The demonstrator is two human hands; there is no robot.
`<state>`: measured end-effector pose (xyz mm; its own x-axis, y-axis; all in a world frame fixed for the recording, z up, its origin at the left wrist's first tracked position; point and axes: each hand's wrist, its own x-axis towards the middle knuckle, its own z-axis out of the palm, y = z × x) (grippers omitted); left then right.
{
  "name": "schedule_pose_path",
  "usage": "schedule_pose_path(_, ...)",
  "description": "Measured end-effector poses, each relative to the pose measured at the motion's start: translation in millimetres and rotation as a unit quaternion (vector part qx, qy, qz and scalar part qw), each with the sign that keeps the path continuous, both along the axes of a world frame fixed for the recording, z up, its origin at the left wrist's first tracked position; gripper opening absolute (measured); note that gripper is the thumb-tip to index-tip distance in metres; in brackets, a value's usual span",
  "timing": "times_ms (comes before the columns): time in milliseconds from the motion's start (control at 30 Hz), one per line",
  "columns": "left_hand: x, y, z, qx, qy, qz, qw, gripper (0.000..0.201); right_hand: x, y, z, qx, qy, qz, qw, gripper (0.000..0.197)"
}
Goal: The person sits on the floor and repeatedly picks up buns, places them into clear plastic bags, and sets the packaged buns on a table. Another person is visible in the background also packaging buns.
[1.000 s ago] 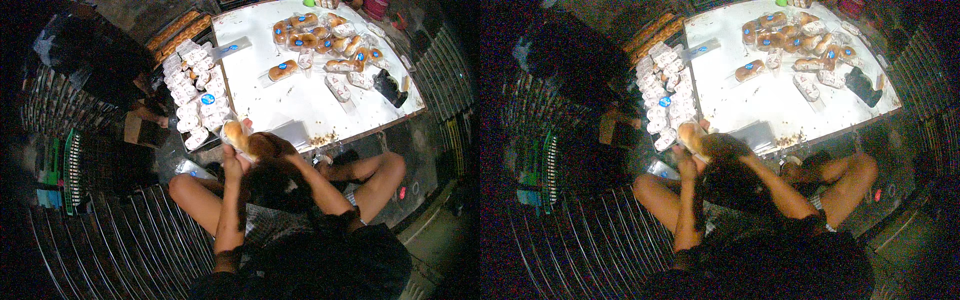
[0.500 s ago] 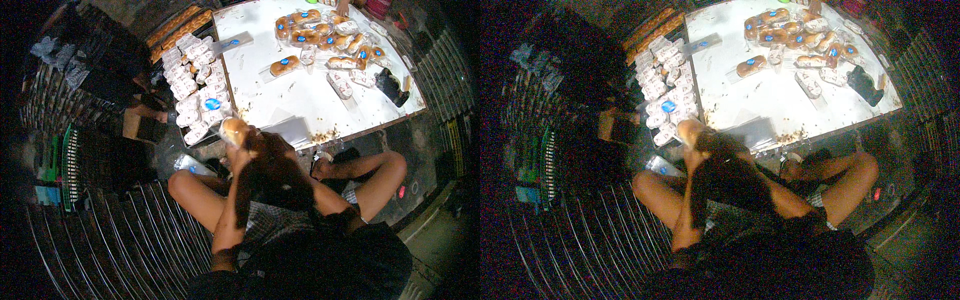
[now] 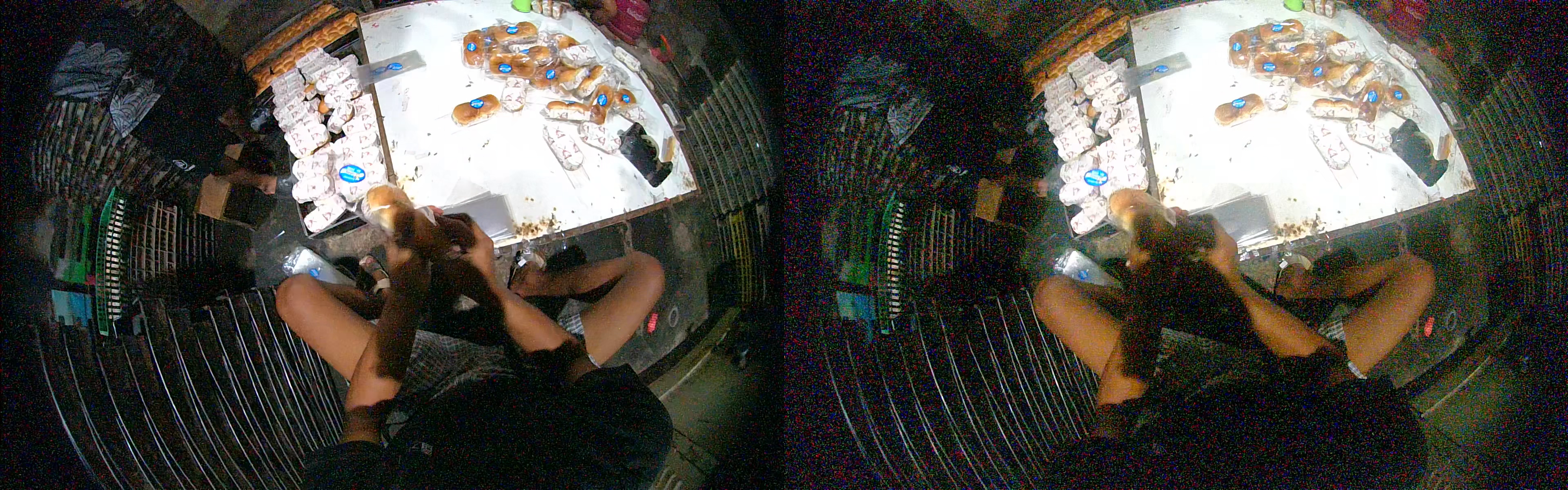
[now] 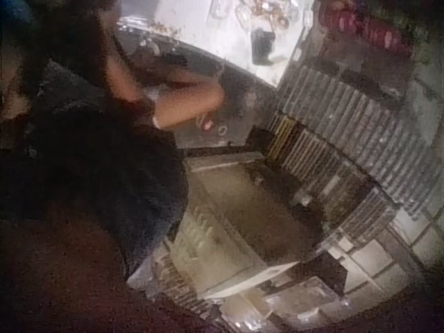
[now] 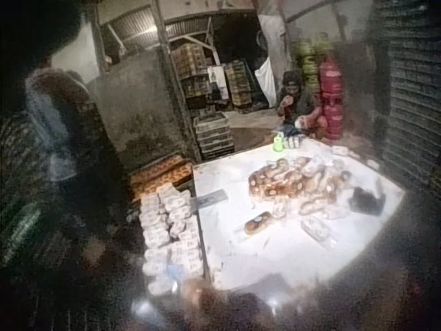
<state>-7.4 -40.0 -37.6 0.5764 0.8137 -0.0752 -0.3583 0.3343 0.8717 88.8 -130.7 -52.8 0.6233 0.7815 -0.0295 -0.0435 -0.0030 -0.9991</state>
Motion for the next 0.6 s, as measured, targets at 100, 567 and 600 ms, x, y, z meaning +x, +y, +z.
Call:
schedule_pose_path(100,-1.7,9.1,10.6,-0.116,-0.099,0.003,0.988,0.049,6.1,2.4,0.9,-0.011,-0.048,-0.003,0.999,0.047)
schedule_pose_path(567,-18.4,32.1,-40.9,-0.201,-0.311,-0.048,0.928,0.028,-15.6,-3.1,35.5,-0.020,0.040,0.041,0.998,0.061)
schedule_pose_path(600,-13.0,23.7,-45.9,-0.121,-0.237,-0.035,0.963,0.028,-12.0,-1.7,20.4,-0.015,-0.106,-0.005,0.994,0.065)
